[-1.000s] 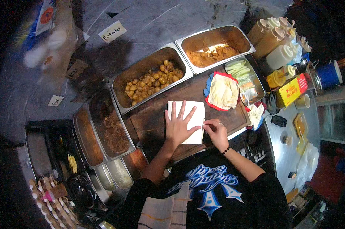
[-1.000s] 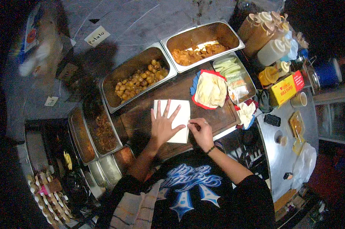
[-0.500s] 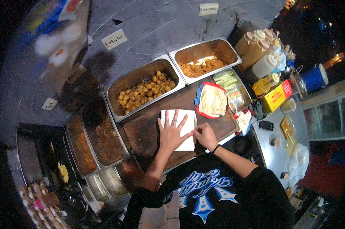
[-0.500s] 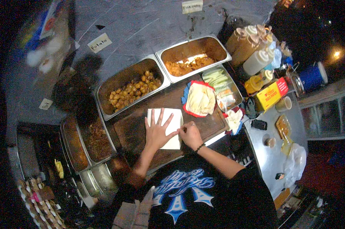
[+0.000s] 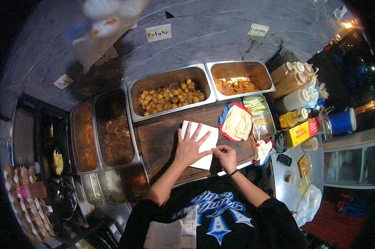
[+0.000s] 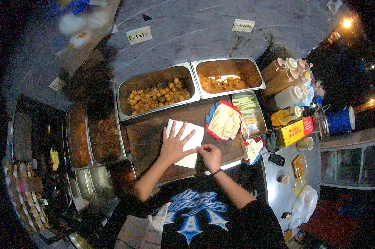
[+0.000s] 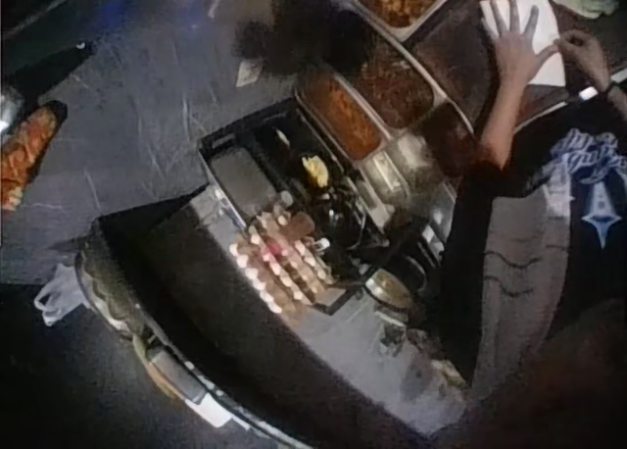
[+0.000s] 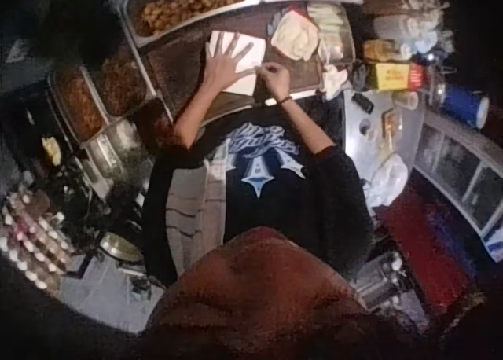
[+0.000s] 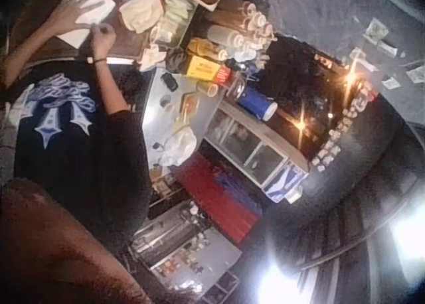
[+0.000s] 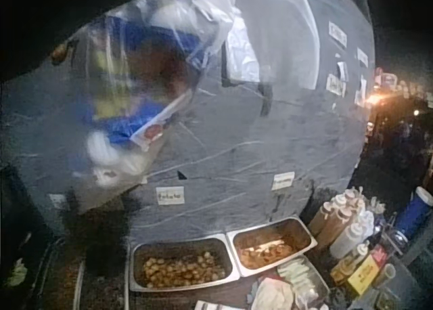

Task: The person assembles a food item by placing a yellow filling into a flatbread, adding sauce from a squeeze bottle, and folding the bread into a wrap. They then place the wrap into a white paper container and hand it to a customer.

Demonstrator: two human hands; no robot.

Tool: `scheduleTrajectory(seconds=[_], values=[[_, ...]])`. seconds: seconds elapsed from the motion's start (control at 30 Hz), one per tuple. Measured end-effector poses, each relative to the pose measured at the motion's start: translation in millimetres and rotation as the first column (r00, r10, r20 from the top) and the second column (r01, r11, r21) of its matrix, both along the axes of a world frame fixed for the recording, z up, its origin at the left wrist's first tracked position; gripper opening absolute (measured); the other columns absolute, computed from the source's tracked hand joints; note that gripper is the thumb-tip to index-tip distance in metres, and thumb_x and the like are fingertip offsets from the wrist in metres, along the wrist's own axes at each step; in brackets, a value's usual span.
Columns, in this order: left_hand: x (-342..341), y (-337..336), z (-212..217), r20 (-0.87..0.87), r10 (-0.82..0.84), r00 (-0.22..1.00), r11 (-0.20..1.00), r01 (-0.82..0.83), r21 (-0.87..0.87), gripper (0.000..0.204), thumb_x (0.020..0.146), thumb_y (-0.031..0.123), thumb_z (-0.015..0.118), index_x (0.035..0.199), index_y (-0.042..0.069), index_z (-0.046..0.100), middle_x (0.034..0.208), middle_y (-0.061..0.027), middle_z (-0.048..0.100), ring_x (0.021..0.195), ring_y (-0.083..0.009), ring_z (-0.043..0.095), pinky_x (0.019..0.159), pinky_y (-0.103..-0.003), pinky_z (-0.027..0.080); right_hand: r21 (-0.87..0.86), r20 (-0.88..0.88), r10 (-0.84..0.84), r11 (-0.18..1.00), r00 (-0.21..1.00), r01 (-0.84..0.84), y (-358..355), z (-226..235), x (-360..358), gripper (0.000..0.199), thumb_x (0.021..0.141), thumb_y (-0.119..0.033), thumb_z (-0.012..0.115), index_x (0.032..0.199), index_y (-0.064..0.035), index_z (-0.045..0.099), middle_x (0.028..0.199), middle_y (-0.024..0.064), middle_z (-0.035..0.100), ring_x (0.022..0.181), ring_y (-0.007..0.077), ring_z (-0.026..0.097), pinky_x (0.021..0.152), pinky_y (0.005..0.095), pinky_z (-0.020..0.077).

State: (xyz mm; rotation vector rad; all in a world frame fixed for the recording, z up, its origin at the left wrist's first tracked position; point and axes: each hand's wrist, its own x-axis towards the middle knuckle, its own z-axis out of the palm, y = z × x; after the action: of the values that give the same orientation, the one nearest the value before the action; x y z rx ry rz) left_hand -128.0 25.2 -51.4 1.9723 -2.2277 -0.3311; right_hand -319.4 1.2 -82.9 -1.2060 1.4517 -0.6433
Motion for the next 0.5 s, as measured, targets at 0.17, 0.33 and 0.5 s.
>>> scheduleTrajectory(seconds=[0.17,0.33,0.5], values=[[-2,-2,1,-0.002,-0.012,1.000,1.000,0.012,-0.005,0.080,0.080,0.075,0.048,0.150,0.038,0.030,0.161,-0.0081,0.014,0.146,-0.0424,0.006,0.109,-0.070,0.013,-0.010,-0.039,-0.008,1.000,0.999,0.007,0,2,-1,0.023,0.078,-0.019,0.078,0.084,0.0025,0.071,0.070,0.0064,0.067,0.062,0.0097,0.060,0.059,0.0253,0.0480],[-1,-3,3,0.007,-0.015,1.000,1.000,0.015,0.007,0.080,0.081,0.073,0.050,0.150,0.037,0.032,0.161,-0.0090,0.015,0.146,-0.0430,0.007,0.108,-0.070,0.014,-0.071,-0.146,0.014,0.997,0.989,-0.024,2,29,6,0.021,0.080,-0.015,0.077,0.084,0.0053,0.072,0.073,0.0063,0.070,0.064,0.0086,0.062,0.058,0.0218,0.0478],[-3,-3,2,0.007,-0.024,1.000,0.999,0.024,-0.030,0.079,0.081,0.072,0.050,0.150,0.037,0.032,0.161,-0.0095,0.016,0.146,-0.0431,0.007,0.108,-0.071,0.015,-0.017,-0.114,-0.003,1.000,0.993,0.002,2,20,2,0.023,0.082,-0.017,0.076,0.088,0.0052,0.073,0.074,0.0082,0.071,0.065,0.0093,0.063,0.060,0.0229,0.0492]])
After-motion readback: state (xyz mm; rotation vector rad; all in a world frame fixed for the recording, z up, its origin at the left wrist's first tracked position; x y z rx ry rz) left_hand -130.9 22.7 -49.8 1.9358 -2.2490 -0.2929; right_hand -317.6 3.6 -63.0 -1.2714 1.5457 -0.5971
